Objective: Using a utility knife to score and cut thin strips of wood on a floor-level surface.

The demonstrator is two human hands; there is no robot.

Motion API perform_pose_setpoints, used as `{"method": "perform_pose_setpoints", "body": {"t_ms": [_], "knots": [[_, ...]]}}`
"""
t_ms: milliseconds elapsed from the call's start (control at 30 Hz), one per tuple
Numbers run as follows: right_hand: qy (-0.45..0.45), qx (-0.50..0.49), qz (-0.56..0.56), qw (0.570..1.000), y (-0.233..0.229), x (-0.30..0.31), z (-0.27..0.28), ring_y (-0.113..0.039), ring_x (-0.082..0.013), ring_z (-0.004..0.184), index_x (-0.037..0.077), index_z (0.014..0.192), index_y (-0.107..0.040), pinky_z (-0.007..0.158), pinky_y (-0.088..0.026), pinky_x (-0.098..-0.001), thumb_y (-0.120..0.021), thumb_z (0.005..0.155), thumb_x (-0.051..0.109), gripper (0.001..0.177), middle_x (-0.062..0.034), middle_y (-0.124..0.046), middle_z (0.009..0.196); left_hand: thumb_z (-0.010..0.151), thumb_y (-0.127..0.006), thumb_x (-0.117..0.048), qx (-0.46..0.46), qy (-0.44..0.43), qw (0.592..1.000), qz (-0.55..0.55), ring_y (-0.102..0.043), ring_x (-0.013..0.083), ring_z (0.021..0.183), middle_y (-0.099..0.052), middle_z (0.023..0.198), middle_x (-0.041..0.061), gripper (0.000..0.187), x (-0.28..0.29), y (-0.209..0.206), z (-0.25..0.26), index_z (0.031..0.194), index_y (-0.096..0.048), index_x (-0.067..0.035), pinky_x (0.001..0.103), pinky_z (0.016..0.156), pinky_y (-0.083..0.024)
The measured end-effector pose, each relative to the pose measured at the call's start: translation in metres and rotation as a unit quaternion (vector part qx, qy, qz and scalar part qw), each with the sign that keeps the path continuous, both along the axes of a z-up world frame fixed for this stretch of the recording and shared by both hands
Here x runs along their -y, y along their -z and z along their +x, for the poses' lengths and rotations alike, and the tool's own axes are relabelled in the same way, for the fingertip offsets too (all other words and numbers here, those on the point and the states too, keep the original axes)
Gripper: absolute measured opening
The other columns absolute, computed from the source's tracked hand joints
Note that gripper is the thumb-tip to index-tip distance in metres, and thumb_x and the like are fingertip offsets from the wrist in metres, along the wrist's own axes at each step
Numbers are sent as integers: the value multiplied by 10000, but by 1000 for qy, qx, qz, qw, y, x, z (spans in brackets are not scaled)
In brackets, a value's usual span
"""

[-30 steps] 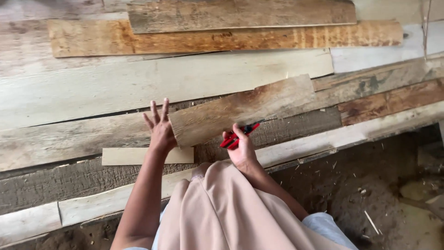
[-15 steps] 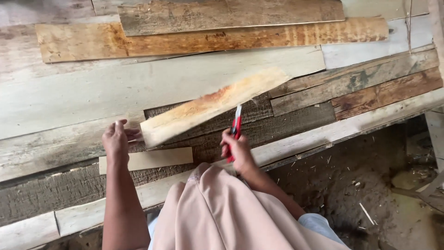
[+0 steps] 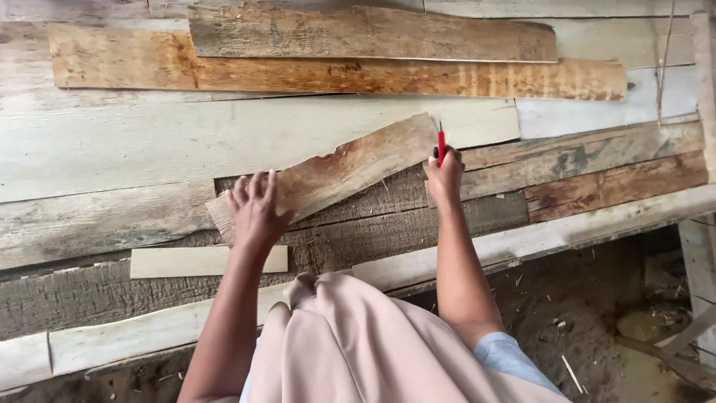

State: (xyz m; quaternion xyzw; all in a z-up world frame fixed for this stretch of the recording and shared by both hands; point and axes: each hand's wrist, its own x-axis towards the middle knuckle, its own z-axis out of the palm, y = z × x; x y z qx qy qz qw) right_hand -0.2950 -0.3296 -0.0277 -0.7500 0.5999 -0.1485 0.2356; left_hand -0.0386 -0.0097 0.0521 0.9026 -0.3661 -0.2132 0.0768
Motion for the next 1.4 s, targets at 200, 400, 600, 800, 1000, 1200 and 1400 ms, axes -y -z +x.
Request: {"method": "perform_pose_setpoints", "body": {"t_ms": [200,400,600,800,1000,1200,1400], "knots": [[0,-31,12,999,44,46,5,-522,-403,1131,137,1318,-643,1008,-505,-488,-676,938,279,406,-87,-572,1234,775,-673,-162,10,-2,1000,1,-348,403,1366,-506,1316,155,812,25,41,11,1557,-457,-182,670,1197,1],[-7,47,32,998,27,50,7,-548,-458,1117,86,1242,-639,984,-476,-552,-679,927,277,370,-174,-618,1135,849,-603,-247,-81,-48,995,-32,-670,291,1097,-693,1008,52,350,19,44,42,1180,-624,-360,445,1060,-302],[-24,62,216,974,-30,8,-34,-722,-351,844,152,1131,-708,776,-558,-472,-685,914,276,252,-134,-740,933,897,-476,-231,-152,-94,983,44,-670,324,1108,-731,1119,-2,397,26,-97,46,1104,-729,-455,459,1107,-357],[9,9,229,973,-12,-26,-48,-734,-240,609,192,1092,-743,610,-605,-368,-631,884,246,242,-66,-721,712,851,-614,-271,-51,-39,998,14,-547,251,1118,-637,1143,-55,380,-5,28,61,1149,-715,-483,464,1118,-277],[18,8,145,989,15,-28,-62,-697,-380,1047,159,1131,-714,912,-542,-516,-772,844,314,332,-127,-711,996,782,-747,-230,-12,56,993,-105,-396,327,1229,-497,1330,37,568,10,19,22,1332,-648,-330,468,1044,-321],[48,20,179,982,2,-40,-49,-704,-330,1076,179,1165,-707,934,-534,-484,-783,815,347,396,-75,-756,1015,733,-870,-244,5,111,993,43,-334,402,1353,-467,1386,147,982,14,80,6,1567,-359,-156,568,1171,-123],[173,260,199,929,-99,-63,-3,-420,-171,355,123,848,-656,358,-294,-298,-603,810,179,86,-68,-502,487,790,-667,-132,12,142,983,-116,-645,318,850,-597,869,42,120,23,9,8,852,-593,-203,463,696,-544]]}}
